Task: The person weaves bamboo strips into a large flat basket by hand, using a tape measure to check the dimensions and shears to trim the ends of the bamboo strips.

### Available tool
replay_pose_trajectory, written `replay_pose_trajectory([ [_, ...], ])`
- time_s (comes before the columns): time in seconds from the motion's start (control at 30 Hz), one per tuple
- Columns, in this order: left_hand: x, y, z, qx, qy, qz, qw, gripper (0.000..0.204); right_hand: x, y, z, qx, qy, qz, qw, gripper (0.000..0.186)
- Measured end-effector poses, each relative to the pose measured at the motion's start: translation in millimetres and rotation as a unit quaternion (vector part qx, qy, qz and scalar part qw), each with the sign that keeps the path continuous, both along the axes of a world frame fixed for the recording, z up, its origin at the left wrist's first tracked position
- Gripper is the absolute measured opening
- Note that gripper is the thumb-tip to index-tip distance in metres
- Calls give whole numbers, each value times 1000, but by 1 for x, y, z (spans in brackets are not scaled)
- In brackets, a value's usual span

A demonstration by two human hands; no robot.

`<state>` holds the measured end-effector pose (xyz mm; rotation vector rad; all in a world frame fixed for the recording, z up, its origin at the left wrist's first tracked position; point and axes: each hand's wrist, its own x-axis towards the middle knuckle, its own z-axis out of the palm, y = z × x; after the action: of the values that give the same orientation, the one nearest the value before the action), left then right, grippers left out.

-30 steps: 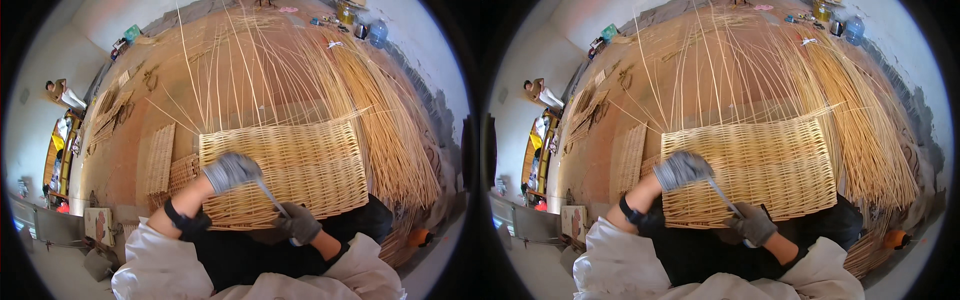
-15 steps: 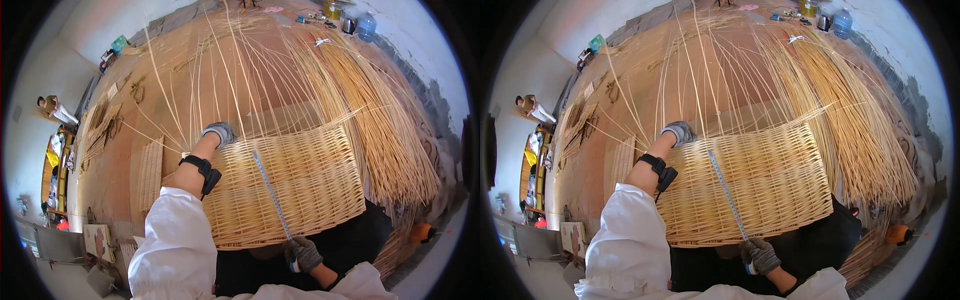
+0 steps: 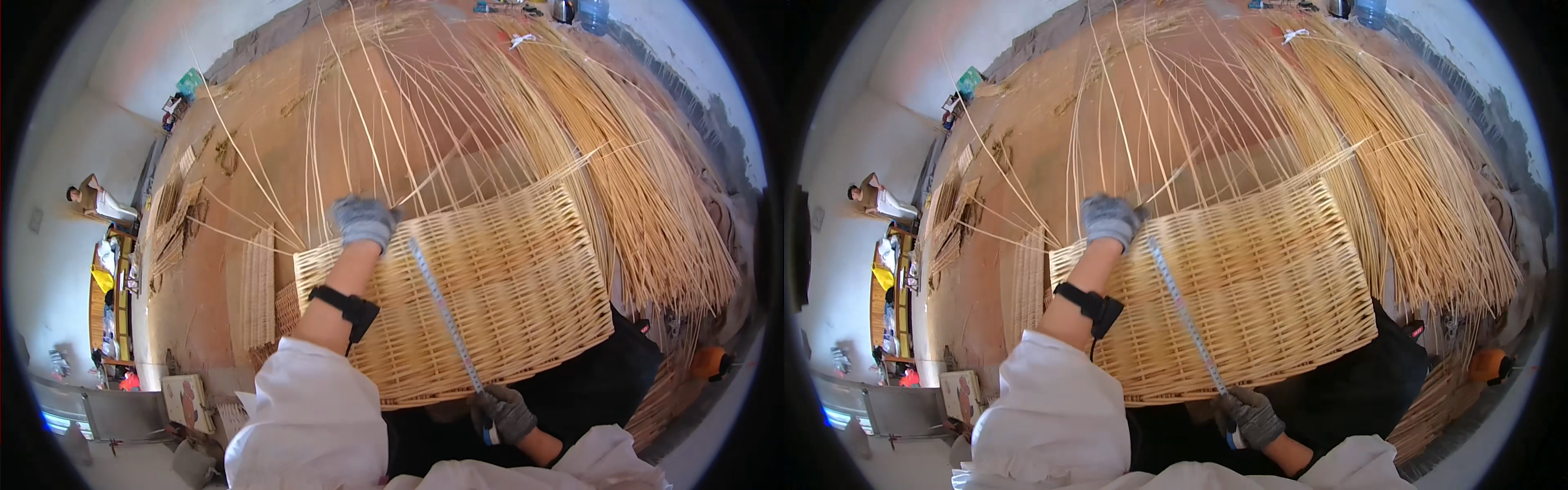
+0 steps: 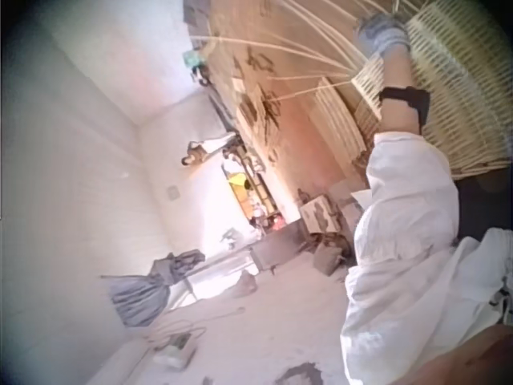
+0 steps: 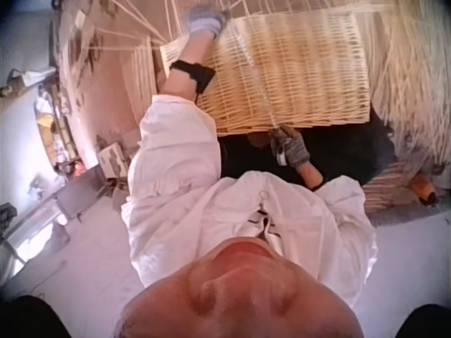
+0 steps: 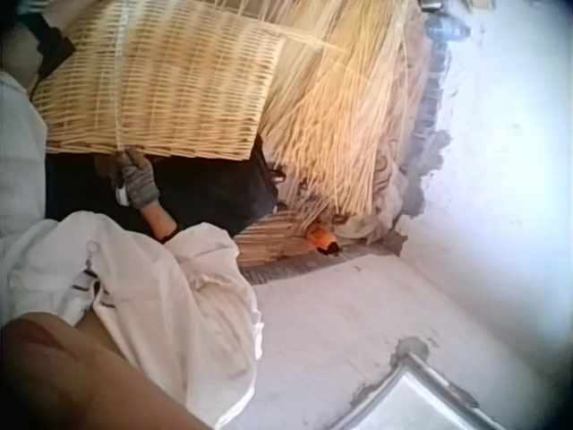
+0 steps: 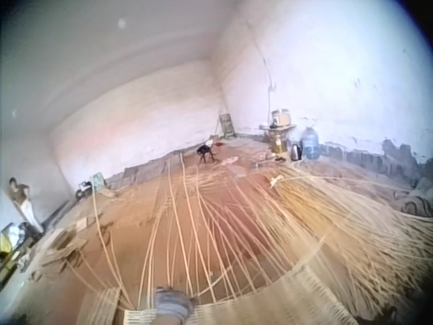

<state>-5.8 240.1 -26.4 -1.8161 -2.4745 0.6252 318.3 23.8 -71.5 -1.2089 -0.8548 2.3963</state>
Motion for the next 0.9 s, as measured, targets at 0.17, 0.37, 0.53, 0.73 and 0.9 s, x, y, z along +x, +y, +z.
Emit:
replay_pose_trajectory([
  [0.17,22,21,9,-105,-14,57,993,51,-13,-3,9,-87,-2,4,996,25],
  [0.37,-28,17,-10,-13,-143,-44,989,34,-40,1,21,-52,16,-33,998,25],
  [0.53,-81,-30,-17,109,-584,70,802,48,-80,31,30,-101,39,-18,994,21],
  [0.73,-74,-40,-14,8,-297,-108,949,58,-103,-29,18,-241,16,33,970,19],
  [0.9,-71,-26,-32,-20,-237,-117,964,22,-95,-78,-2,-129,68,-3,989,26],
])
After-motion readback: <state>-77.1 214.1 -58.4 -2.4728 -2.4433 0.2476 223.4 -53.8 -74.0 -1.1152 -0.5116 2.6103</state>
